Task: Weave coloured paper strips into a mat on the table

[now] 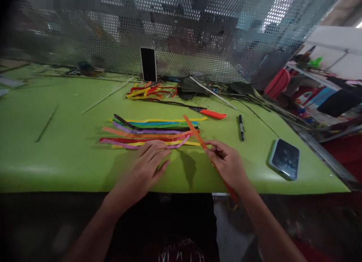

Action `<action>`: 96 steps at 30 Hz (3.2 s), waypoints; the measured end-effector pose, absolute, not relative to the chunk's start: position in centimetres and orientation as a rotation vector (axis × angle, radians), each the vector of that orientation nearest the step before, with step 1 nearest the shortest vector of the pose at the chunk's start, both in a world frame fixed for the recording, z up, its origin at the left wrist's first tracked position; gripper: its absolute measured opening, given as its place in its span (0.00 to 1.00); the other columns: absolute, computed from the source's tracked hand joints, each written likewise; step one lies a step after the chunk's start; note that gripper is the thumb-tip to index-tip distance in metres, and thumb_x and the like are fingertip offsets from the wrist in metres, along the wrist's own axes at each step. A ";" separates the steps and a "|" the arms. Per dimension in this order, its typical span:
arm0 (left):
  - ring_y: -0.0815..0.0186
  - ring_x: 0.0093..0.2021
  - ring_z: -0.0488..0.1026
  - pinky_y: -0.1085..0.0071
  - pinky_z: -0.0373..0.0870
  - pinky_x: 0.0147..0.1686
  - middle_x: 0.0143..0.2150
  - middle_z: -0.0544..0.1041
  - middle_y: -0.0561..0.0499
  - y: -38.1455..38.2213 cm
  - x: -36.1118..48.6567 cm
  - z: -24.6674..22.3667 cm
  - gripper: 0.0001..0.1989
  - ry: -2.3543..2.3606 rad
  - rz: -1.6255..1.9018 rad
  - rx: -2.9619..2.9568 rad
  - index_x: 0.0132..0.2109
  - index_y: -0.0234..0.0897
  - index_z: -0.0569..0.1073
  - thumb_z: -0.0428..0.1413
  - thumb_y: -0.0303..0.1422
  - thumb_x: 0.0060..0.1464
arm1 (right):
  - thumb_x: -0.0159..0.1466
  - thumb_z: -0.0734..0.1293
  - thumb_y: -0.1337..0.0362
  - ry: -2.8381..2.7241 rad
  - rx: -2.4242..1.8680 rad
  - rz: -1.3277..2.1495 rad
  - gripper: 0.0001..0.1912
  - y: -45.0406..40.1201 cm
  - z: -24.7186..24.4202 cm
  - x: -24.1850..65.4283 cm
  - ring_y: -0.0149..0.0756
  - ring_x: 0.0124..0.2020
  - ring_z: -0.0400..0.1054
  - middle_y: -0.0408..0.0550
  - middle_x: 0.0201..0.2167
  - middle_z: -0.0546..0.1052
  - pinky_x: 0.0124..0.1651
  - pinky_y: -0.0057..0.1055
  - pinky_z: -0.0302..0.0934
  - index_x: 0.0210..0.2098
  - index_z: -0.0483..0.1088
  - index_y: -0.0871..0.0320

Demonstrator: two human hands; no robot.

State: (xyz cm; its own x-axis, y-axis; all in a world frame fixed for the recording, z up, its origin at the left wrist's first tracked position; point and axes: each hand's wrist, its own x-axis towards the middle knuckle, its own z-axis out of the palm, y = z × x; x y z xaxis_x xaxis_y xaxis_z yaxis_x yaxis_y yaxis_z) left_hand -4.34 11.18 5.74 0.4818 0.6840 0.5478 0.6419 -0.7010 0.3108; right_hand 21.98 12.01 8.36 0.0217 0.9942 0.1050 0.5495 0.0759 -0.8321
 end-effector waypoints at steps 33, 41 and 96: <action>0.52 0.68 0.63 0.49 0.60 0.69 0.67 0.69 0.45 11.2 -4.4 5.7 0.21 1.241 0.626 2.681 0.66 0.36 0.65 0.52 0.34 0.70 | 0.66 0.68 0.53 -1.947 -1.624 0.827 0.12 9.2 8.7 20.7 0.33 0.22 0.65 0.43 0.24 0.74 0.24 0.30 0.59 0.45 0.79 0.50; 0.52 0.69 0.62 0.46 0.60 0.69 0.66 0.69 0.42 11.2 -4.5 5.7 0.16 1.268 0.728 2.640 0.62 0.35 0.68 0.51 0.31 0.70 | 0.65 0.68 0.54 -1.985 -1.552 0.902 0.13 9.3 8.4 20.5 0.31 0.19 0.63 0.43 0.24 0.76 0.22 0.29 0.57 0.45 0.78 0.51; 0.48 0.73 0.56 0.47 0.60 0.70 0.72 0.61 0.34 9.3 -6.9 4.6 0.36 1.567 0.459 2.806 0.70 0.24 0.60 0.46 0.51 0.69 | 0.61 0.68 0.63 -1.861 -1.345 -0.161 0.09 20.9 17.1 22.2 0.38 0.36 0.72 0.51 0.42 0.76 0.45 0.41 0.69 0.41 0.76 0.55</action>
